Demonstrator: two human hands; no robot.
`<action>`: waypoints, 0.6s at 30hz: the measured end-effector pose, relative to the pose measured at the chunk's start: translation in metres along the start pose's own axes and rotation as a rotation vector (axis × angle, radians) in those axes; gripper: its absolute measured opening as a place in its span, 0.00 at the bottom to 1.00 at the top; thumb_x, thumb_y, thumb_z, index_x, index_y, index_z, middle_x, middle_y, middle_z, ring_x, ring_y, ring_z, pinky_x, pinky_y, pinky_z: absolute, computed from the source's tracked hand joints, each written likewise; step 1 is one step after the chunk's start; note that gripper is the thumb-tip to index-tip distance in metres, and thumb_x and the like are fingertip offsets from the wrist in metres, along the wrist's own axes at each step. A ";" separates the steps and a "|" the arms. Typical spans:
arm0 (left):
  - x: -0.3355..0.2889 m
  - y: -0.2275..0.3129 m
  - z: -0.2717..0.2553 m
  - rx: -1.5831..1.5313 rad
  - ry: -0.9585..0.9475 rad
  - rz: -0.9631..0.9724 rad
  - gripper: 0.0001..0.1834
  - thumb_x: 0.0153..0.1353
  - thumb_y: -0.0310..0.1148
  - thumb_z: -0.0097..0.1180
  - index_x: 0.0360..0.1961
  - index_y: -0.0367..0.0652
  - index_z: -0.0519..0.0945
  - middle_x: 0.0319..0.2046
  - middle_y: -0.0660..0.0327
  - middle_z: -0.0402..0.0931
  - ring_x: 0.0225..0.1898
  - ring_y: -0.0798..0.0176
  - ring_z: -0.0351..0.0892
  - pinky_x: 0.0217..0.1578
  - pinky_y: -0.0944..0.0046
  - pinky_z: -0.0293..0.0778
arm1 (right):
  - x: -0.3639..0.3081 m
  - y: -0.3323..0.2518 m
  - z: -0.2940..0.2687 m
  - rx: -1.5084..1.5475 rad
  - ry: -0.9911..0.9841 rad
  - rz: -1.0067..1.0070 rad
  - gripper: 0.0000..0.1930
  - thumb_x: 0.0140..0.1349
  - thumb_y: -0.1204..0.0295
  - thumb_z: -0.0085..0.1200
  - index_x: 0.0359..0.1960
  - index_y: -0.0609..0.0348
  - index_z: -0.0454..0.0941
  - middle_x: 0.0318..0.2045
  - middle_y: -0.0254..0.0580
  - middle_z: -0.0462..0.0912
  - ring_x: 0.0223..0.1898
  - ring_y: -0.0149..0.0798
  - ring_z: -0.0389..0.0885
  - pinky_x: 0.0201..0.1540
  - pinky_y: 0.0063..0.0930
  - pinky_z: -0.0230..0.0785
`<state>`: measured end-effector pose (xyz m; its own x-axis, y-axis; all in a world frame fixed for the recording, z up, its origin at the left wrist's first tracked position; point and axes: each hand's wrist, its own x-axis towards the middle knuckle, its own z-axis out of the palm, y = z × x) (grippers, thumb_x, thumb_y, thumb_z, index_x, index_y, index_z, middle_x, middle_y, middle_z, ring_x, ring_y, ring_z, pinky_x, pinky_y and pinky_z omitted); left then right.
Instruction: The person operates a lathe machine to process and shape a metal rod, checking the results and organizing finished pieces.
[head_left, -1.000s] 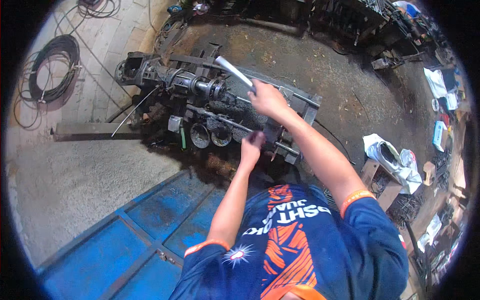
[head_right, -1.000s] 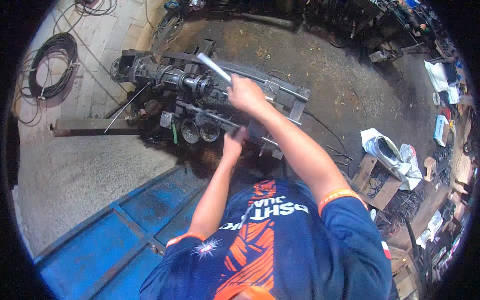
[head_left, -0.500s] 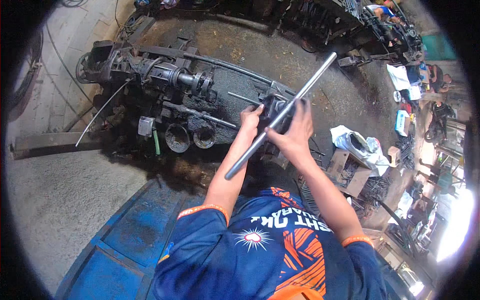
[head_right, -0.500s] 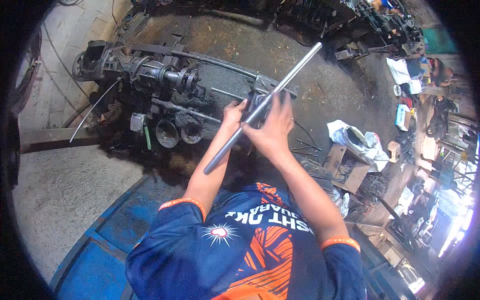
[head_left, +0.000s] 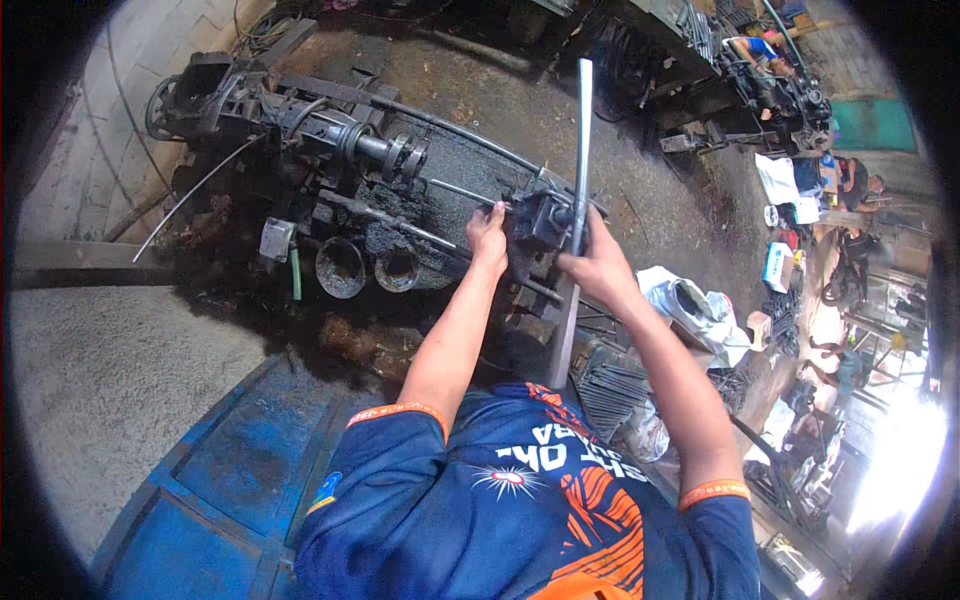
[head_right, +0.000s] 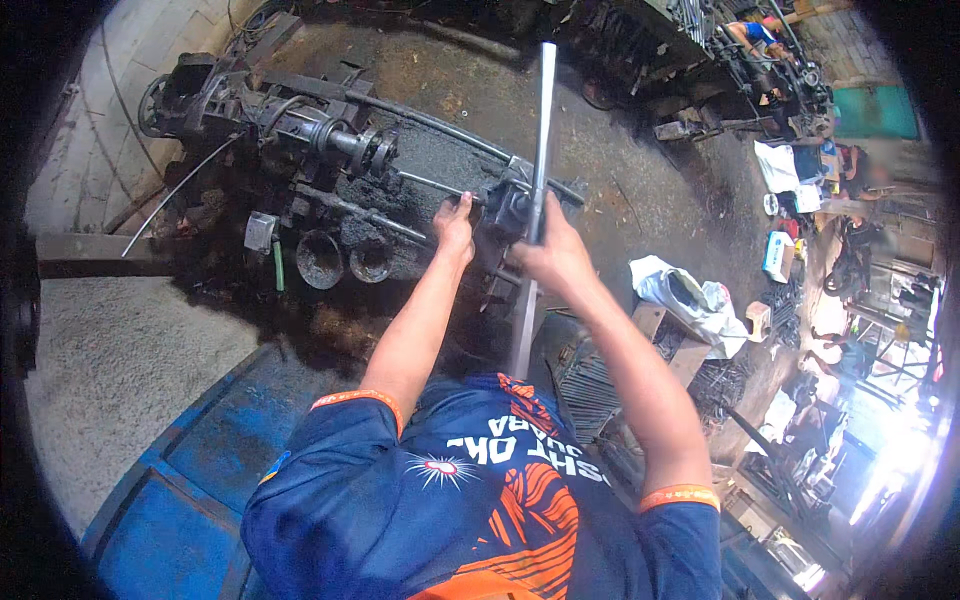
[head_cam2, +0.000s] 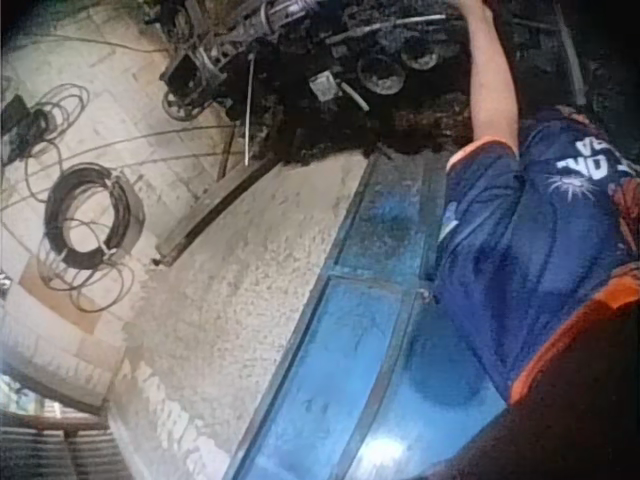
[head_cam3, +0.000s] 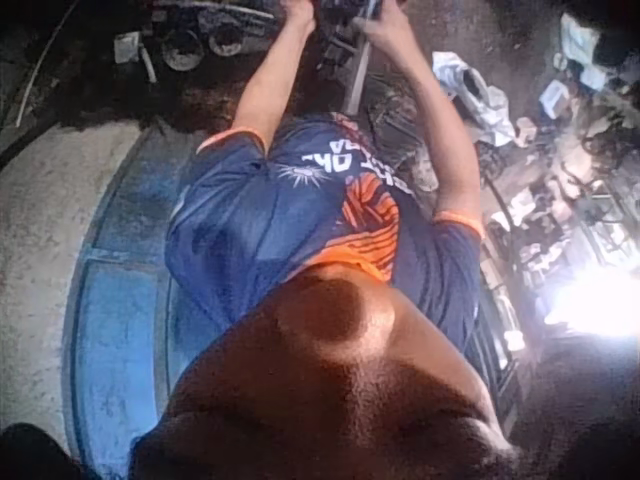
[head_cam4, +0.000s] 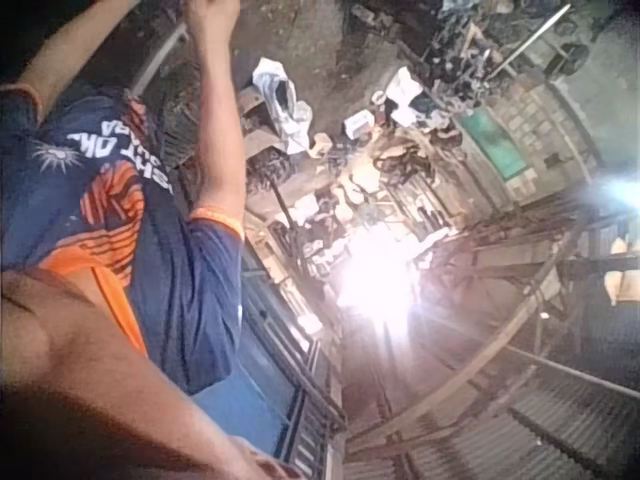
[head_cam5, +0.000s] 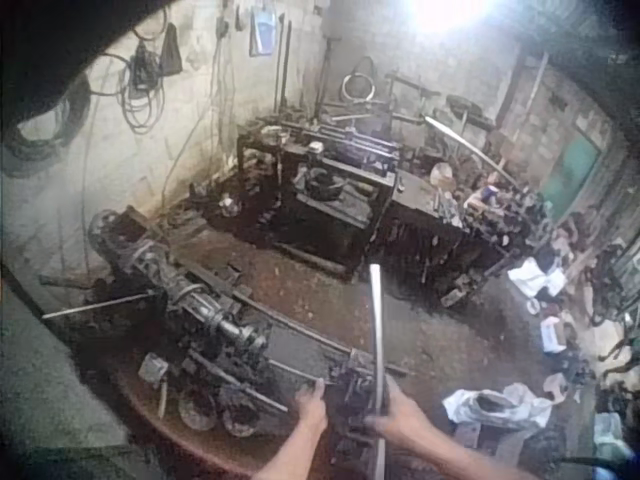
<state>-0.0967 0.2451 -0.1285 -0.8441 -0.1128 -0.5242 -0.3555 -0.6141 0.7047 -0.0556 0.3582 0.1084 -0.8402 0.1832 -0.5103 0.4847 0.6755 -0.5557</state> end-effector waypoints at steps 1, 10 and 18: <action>-0.004 0.006 0.011 -0.006 -0.014 -0.008 0.07 0.64 0.31 0.57 0.36 0.40 0.72 0.35 0.62 0.77 0.33 0.67 0.73 0.33 0.64 0.69 | 0.008 0.031 -0.007 -0.044 0.026 -0.122 0.47 0.45 0.70 0.59 0.70 0.58 0.50 0.36 0.59 0.81 0.37 0.51 0.83 0.43 0.39 0.74; -0.008 0.031 -0.005 -0.190 -0.090 -0.031 0.09 0.66 0.31 0.54 0.44 0.41 0.70 0.38 0.59 0.77 0.41 0.59 0.80 0.36 0.61 0.81 | 0.043 0.035 -0.056 -0.459 0.497 -0.562 0.30 0.51 0.70 0.60 0.60 0.56 0.69 0.57 0.53 0.73 0.62 0.57 0.66 0.64 0.45 0.58; -0.013 0.034 -0.001 -0.181 -0.015 0.037 0.05 0.69 0.27 0.47 0.43 0.40 0.69 0.40 0.57 0.75 0.43 0.59 0.79 0.41 0.58 0.81 | 0.028 0.031 -0.018 -0.480 0.234 -0.502 0.23 0.52 0.79 0.51 0.54 0.55 0.73 0.44 0.47 0.80 0.44 0.54 0.79 0.48 0.42 0.70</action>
<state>-0.0973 0.2253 -0.0980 -0.8620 -0.1271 -0.4907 -0.2467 -0.7404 0.6252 -0.0689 0.3968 0.0886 -0.9891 -0.1194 -0.0859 -0.0874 0.9468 -0.3096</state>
